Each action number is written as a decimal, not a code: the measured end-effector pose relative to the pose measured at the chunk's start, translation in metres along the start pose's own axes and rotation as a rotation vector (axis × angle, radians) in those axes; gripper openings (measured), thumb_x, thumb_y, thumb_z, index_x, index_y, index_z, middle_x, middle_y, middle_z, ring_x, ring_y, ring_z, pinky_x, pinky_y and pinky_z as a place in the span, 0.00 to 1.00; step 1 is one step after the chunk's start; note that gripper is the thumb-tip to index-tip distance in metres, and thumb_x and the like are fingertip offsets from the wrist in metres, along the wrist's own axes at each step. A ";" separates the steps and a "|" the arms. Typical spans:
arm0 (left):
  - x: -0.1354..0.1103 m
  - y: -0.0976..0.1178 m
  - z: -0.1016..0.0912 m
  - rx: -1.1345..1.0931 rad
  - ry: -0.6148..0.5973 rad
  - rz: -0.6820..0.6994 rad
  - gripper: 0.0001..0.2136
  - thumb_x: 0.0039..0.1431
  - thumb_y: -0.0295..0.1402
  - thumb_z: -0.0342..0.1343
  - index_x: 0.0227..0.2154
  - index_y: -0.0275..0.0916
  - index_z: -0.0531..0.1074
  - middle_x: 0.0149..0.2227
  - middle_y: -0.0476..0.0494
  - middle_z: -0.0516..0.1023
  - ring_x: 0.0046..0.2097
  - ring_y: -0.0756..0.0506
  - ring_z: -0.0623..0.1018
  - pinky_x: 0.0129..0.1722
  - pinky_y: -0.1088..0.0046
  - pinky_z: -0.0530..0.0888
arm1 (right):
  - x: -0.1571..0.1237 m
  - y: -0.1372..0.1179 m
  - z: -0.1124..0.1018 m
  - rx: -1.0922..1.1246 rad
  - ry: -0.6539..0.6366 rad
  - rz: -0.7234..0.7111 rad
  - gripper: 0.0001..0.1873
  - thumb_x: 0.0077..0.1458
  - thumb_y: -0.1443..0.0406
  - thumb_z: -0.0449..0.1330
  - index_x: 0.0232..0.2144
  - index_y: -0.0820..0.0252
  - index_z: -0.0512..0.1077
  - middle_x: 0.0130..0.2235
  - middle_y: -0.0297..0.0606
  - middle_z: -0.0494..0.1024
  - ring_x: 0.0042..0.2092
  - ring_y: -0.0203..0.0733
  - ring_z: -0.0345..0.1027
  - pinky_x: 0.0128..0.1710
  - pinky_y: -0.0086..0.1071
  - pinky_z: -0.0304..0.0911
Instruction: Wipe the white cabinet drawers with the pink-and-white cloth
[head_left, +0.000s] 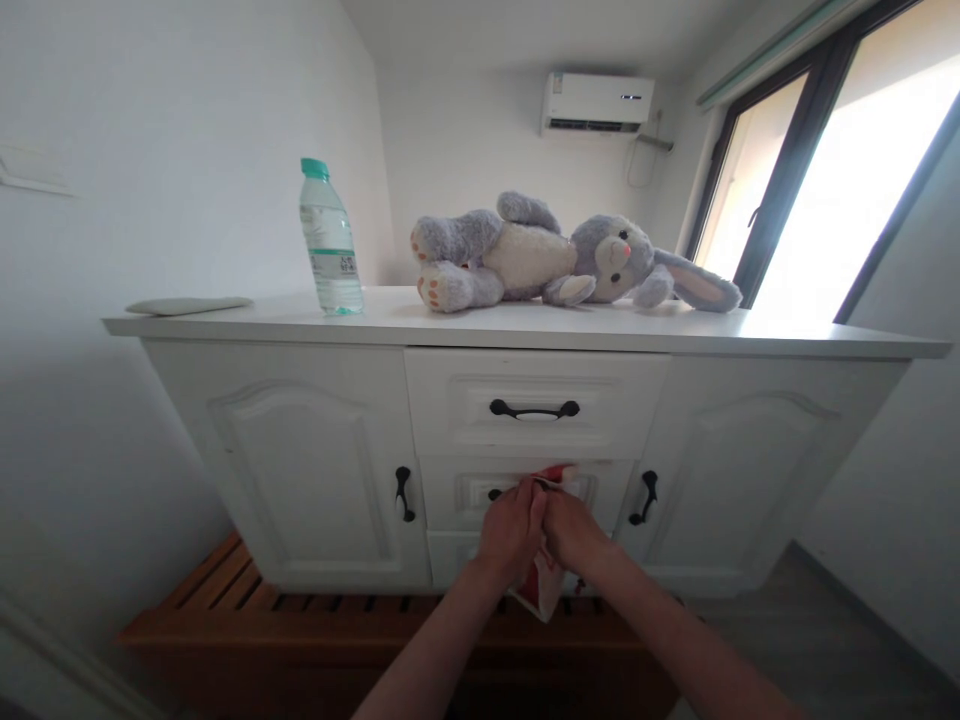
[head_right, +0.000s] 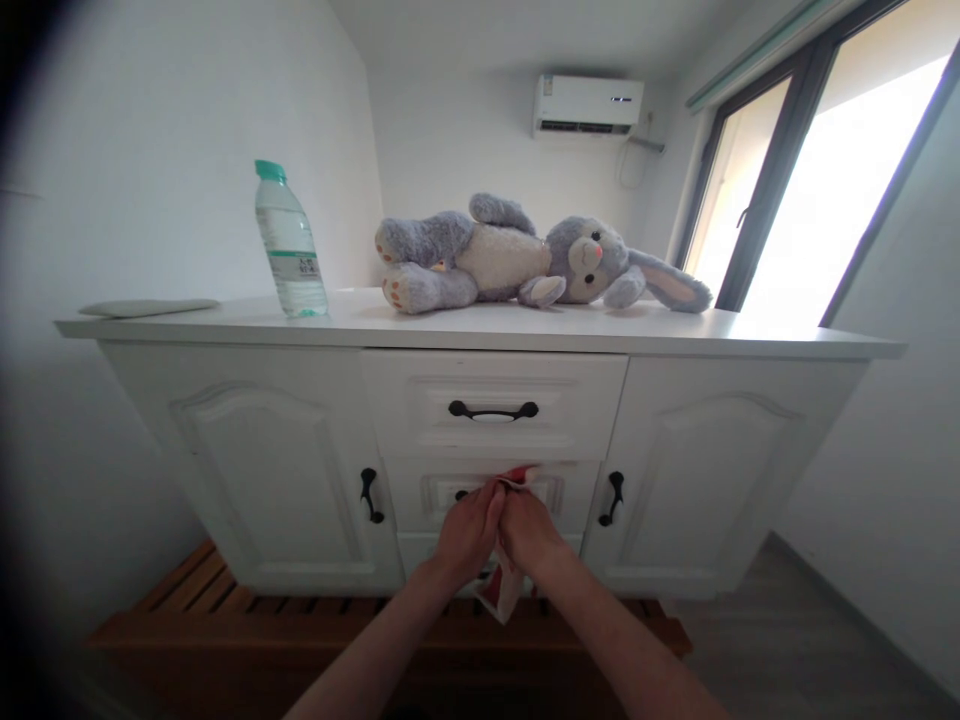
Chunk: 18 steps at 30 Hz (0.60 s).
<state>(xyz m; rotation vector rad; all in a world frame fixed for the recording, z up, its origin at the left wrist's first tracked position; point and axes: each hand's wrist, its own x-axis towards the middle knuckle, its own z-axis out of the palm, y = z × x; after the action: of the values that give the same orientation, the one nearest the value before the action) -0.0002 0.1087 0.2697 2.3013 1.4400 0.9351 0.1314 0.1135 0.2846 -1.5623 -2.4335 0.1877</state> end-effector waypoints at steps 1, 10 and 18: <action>-0.001 -0.002 -0.002 0.024 -0.008 0.004 0.28 0.69 0.45 0.28 0.54 0.36 0.69 0.49 0.35 0.82 0.50 0.39 0.80 0.51 0.58 0.75 | 0.001 -0.002 0.001 -0.001 0.005 -0.010 0.20 0.55 0.71 0.53 0.49 0.71 0.75 0.49 0.57 0.80 0.50 0.56 0.74 0.49 0.40 0.66; -0.014 -0.007 0.004 0.163 0.133 -0.026 0.28 0.70 0.42 0.29 0.57 0.31 0.67 0.55 0.29 0.78 0.56 0.37 0.76 0.58 0.54 0.71 | 0.008 -0.011 0.010 0.178 0.064 -0.112 0.18 0.57 0.71 0.50 0.45 0.64 0.75 0.50 0.53 0.80 0.50 0.52 0.74 0.50 0.38 0.65; -0.013 0.002 0.013 -0.046 0.093 -0.012 0.26 0.69 0.42 0.33 0.58 0.35 0.67 0.56 0.31 0.78 0.56 0.38 0.77 0.58 0.54 0.71 | -0.004 0.003 0.001 0.168 0.134 -0.046 0.18 0.50 0.73 0.54 0.44 0.66 0.74 0.45 0.57 0.81 0.46 0.57 0.75 0.47 0.44 0.65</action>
<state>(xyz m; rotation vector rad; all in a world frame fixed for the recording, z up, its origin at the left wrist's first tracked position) 0.0058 0.0980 0.2562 2.2407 1.4509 1.0729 0.1350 0.1106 0.2820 -1.3999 -2.2842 0.2627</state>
